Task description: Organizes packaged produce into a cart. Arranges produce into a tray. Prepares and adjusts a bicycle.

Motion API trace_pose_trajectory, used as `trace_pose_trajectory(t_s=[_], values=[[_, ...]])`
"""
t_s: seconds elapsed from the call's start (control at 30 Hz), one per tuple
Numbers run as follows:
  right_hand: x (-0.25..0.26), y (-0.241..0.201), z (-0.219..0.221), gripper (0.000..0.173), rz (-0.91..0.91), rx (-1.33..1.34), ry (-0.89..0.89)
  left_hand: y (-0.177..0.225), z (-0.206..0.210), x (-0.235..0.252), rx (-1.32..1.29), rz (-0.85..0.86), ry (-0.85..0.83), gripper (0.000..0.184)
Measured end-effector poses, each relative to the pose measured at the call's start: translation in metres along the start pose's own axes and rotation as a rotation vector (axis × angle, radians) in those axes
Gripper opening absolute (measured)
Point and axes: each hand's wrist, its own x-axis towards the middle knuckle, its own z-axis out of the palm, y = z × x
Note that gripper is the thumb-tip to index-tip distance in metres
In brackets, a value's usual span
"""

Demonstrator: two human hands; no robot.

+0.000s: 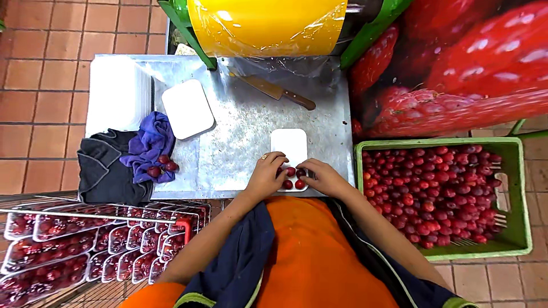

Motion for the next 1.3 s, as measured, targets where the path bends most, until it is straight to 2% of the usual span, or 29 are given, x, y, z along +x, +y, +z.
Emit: trace_pose_trajectory(t_s=[0.17,0.27,0.4,0.5,0.57,0.63,0.73,0.83,0.97,1.07,1.13,1.23,1.3], values=[[0.004,-0.007,0.013,0.025,0.071,0.0,0.132,0.001,-0.007,0.005,0.058,-0.041,-0.012,0.031],[0.001,-0.006,0.021,0.021,0.014,0.005,0.22,0.006,-0.005,0.002,0.148,0.016,-0.051,0.03],[-0.012,-0.007,0.023,0.034,-0.058,0.209,0.334,0.015,-0.006,-0.005,0.103,0.072,0.042,0.028],[-0.023,-0.019,0.021,0.048,-0.096,0.49,0.418,0.028,-0.014,-0.012,-0.275,-0.001,0.036,0.03],[-0.026,-0.031,0.017,0.055,-0.134,0.607,0.447,0.039,-0.019,-0.016,-0.66,-0.099,-0.061,0.034],[-0.024,-0.043,0.016,0.059,-0.177,0.642,0.459,0.043,-0.022,-0.022,-0.924,-0.172,-0.126,0.036],[-0.014,-0.053,0.017,0.056,-0.205,0.617,0.437,0.039,-0.02,-0.029,-1.106,-0.188,-0.076,0.035],[-0.007,-0.059,0.019,0.056,-0.22,0.491,0.378,0.033,-0.02,-0.036,-1.135,-0.228,0.044,0.032],[-0.001,-0.058,0.022,0.066,-0.208,0.426,0.296,-0.002,-0.038,-0.059,-0.993,-0.35,0.314,0.032],[-0.006,-0.046,0.017,0.063,-0.133,0.44,0.28,-0.051,-0.075,-0.096,-0.585,-0.443,0.624,0.032],[-0.011,-0.04,0.012,0.054,-0.085,0.461,0.271,-0.084,-0.111,-0.127,-0.329,-0.61,0.788,0.033],[-0.016,-0.033,0.005,0.04,0.01,0.481,0.264,-0.127,-0.16,-0.161,-0.131,-0.822,0.882,0.035],[-0.018,-0.029,0.002,0.035,0.051,0.495,0.265,-0.147,-0.186,-0.165,-0.038,-0.877,0.795,0.033]])
